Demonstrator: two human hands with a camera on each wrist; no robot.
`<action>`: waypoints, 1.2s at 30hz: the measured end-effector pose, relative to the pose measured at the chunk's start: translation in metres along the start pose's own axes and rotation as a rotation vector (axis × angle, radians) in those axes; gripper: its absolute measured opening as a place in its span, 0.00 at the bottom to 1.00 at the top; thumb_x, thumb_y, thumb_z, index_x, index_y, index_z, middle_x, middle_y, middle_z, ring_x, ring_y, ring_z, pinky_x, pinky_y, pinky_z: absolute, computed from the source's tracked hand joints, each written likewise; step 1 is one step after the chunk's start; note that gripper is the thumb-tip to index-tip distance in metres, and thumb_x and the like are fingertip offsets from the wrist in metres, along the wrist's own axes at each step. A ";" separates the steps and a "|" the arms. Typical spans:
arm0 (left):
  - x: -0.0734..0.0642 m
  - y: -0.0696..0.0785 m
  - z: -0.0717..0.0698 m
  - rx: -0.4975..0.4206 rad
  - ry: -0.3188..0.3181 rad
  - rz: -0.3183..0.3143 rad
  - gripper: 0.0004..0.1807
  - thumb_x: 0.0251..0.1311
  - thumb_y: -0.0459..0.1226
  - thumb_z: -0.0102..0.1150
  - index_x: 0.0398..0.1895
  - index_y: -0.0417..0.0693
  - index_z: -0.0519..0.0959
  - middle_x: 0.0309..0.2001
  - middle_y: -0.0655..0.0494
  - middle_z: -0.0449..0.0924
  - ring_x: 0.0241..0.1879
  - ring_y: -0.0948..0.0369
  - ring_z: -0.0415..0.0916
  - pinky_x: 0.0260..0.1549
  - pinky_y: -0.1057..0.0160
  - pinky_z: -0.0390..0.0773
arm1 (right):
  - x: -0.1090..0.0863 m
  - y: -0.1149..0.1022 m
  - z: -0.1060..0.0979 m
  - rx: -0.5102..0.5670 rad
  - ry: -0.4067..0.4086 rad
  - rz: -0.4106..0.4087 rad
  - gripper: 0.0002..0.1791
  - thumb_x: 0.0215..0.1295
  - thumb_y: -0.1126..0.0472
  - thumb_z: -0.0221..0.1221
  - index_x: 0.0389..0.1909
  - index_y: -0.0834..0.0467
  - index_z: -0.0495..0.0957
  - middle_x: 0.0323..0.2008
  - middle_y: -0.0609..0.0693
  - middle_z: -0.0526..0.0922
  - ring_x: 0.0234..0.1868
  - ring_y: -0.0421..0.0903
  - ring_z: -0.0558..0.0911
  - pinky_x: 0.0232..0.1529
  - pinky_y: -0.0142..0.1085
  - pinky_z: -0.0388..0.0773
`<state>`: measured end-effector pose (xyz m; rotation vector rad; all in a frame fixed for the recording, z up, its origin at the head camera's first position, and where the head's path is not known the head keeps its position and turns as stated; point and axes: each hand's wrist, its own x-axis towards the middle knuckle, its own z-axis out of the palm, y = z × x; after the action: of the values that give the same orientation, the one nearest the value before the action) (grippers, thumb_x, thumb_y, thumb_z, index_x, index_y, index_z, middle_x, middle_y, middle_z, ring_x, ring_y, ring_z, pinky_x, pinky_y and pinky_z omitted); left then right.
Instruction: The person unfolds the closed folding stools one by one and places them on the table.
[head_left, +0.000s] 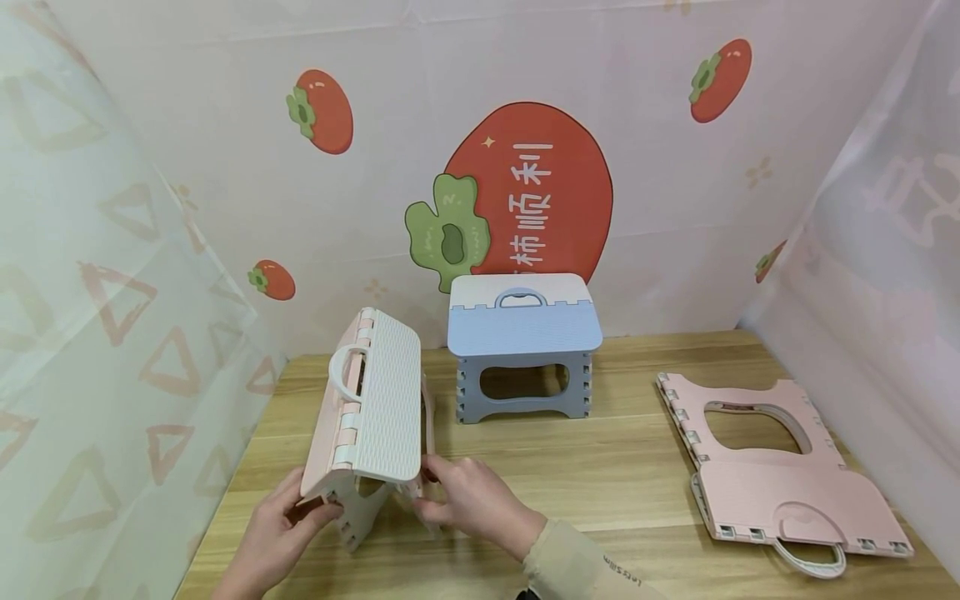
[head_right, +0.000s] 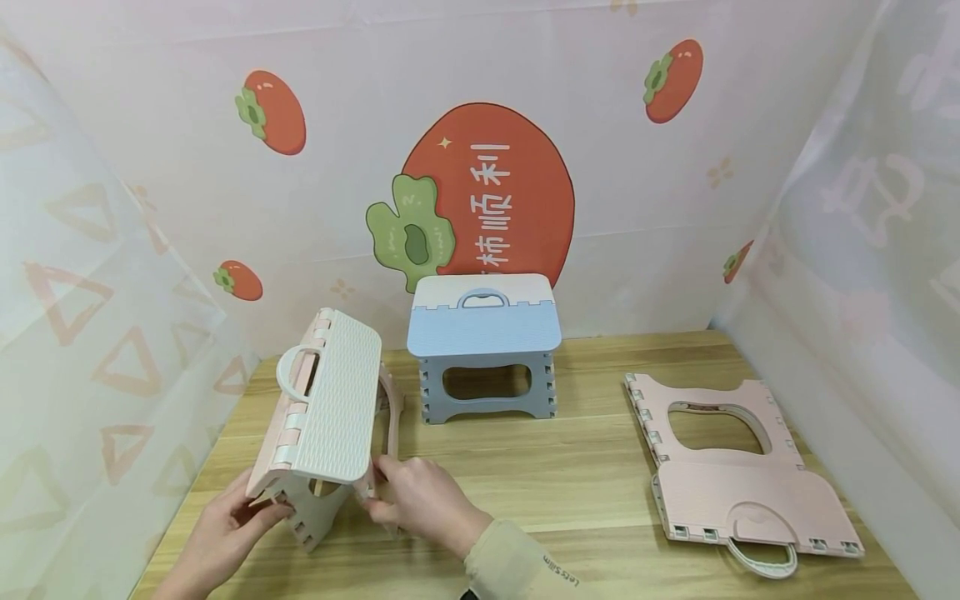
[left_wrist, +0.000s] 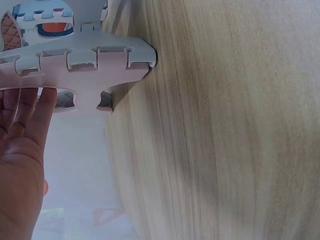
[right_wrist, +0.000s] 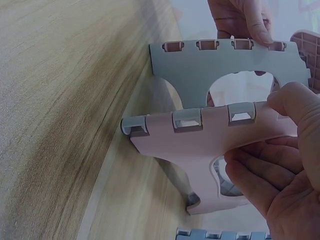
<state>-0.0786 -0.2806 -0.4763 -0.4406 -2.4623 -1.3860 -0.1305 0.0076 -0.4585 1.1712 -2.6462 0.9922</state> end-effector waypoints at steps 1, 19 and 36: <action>0.000 0.000 0.000 -0.001 0.001 -0.003 0.24 0.58 0.23 0.68 0.59 0.39 0.80 0.54 0.65 0.78 0.51 0.73 0.80 0.43 0.72 0.84 | 0.000 0.000 0.000 0.000 0.000 0.000 0.15 0.65 0.58 0.67 0.51 0.56 0.80 0.46 0.49 0.90 0.45 0.39 0.88 0.42 0.21 0.81; -0.001 -0.003 -0.005 -0.016 0.002 0.019 0.26 0.58 0.21 0.67 0.61 0.37 0.78 0.56 0.66 0.77 0.52 0.73 0.80 0.43 0.71 0.85 | 0.000 0.001 -0.001 0.010 -0.006 0.006 0.14 0.65 0.58 0.67 0.49 0.55 0.80 0.46 0.48 0.90 0.46 0.37 0.87 0.42 0.22 0.81; -0.003 -0.006 -0.011 0.018 -0.017 -0.005 0.25 0.62 0.23 0.65 0.63 0.39 0.78 0.58 0.68 0.75 0.51 0.73 0.80 0.44 0.70 0.85 | -0.001 0.003 -0.001 0.001 0.004 -0.014 0.14 0.65 0.61 0.66 0.49 0.56 0.79 0.44 0.50 0.90 0.41 0.37 0.87 0.37 0.20 0.79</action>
<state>-0.0769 -0.2932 -0.4764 -0.4440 -2.4893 -1.3663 -0.1321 0.0101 -0.4591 1.1850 -2.6310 0.9930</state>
